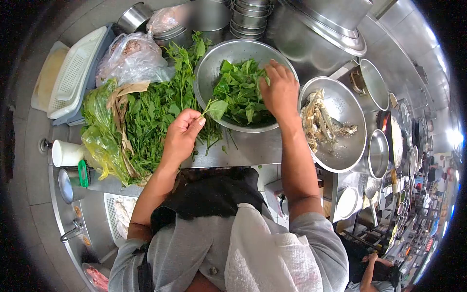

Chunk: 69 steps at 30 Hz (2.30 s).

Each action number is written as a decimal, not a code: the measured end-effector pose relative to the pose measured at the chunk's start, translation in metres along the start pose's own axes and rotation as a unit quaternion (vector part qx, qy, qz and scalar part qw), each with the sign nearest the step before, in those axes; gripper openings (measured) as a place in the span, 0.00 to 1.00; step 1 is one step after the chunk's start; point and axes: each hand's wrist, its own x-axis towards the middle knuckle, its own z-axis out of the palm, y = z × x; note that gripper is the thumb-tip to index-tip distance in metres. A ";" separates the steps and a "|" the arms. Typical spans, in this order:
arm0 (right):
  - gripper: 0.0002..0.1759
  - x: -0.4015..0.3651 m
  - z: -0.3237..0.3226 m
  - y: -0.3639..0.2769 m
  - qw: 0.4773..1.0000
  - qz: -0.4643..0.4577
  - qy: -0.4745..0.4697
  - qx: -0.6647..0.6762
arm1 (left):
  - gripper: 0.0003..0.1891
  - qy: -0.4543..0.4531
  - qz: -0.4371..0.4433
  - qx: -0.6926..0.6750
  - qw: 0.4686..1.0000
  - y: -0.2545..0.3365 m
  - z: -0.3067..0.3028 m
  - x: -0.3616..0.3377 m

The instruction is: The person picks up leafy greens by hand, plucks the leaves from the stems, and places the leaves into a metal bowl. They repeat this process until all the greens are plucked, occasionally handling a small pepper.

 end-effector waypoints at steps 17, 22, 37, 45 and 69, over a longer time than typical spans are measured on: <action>0.18 -0.064 0.032 -0.184 0.884 -0.182 -0.217 0.373 | 0.12 0.243 0.060 0.440 0.862 -0.039 -0.100 -0.042; 0.21 -0.064 0.066 -0.221 0.835 -0.206 -0.352 0.370 | 0.16 0.252 -0.095 0.554 0.788 -0.082 -0.163 -0.096; 0.18 -0.063 0.140 -0.235 0.857 -0.065 -0.373 0.349 | 0.12 0.227 0.009 0.456 0.861 -0.076 -0.105 -0.057; 0.13 -0.053 0.141 -0.261 0.827 -0.222 -0.424 0.295 | 0.18 0.235 -0.100 0.404 0.878 -0.096 -0.137 -0.087; 0.30 -0.052 0.139 -0.261 0.845 -0.277 -0.439 0.125 | 0.14 0.201 -0.076 0.493 0.843 0.034 -0.149 -0.094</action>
